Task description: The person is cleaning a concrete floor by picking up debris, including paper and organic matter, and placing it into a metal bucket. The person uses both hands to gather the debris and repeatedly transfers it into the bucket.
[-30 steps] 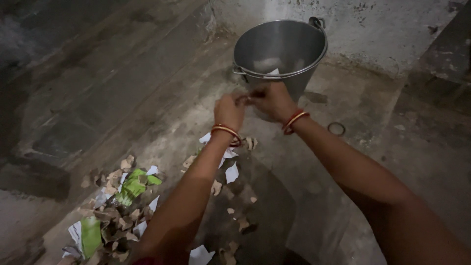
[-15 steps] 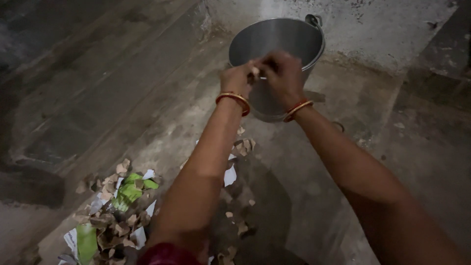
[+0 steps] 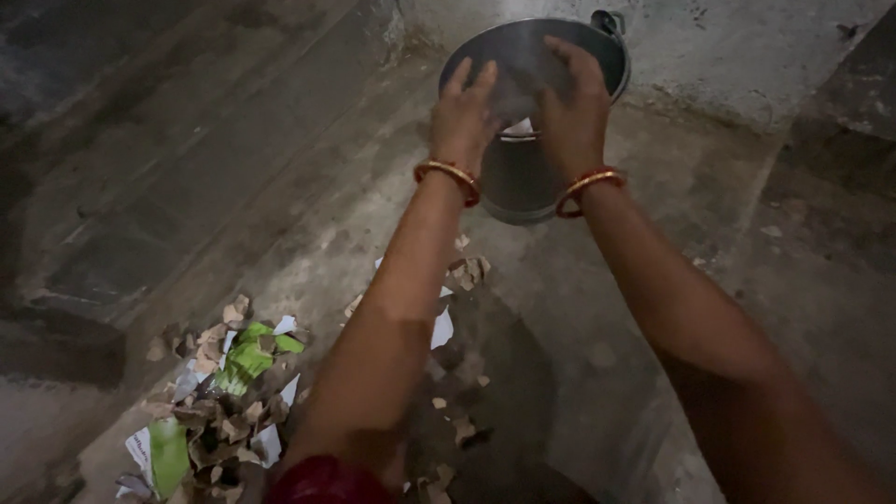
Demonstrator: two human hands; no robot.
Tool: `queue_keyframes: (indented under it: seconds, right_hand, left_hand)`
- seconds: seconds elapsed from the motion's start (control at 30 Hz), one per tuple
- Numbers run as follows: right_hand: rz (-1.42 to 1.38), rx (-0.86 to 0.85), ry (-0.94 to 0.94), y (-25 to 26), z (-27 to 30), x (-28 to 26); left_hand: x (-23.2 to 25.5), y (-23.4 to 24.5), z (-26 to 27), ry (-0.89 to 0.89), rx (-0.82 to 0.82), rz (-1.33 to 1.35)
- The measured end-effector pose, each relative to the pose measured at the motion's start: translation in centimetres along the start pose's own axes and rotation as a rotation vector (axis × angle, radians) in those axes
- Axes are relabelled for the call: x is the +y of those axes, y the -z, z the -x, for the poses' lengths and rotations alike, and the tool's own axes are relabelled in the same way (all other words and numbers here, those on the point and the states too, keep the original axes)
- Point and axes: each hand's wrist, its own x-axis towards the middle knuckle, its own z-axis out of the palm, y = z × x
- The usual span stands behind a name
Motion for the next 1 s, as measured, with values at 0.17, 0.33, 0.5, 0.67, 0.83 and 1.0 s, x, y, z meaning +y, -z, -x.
queue_keyframes:
  seconds: [0.17, 0.33, 0.5, 0.67, 0.83, 1.0]
  right_hand:
    - [0.105, -0.314, 0.212, -1.1, 5.4, -0.7]
    - [0.122, -0.801, 0.126, -4.8, 13.5, 0.7]
    - [0.483, -1.250, -0.205, -5.6, 18.4, 2.0]
    - [0.636, -1.531, -0.092, -4.7, 22.6, 0.4]
    - [0.486, -1.427, -0.049, -4.5, 26.6, -1.6]
    - [0.342, -1.357, 0.319, -4.1, 31.8, -2.2]
  left_hand:
    - [-5.2, 6.8, -1.0, -0.221, -0.003, 0.140]
    - [-15.4, 15.3, 2.6, -0.232, 0.094, -0.532]
    - [-20.2, 18.0, 10.6, -0.013, -0.316, -1.380]
    - [-19.6, 18.8, 17.3, 0.168, -0.383, -1.703]
    - [-20.2, 20.1, 21.1, -0.045, -0.291, -1.855]
    - [-21.4, 23.8, 24.2, 0.069, -0.184, -1.661]
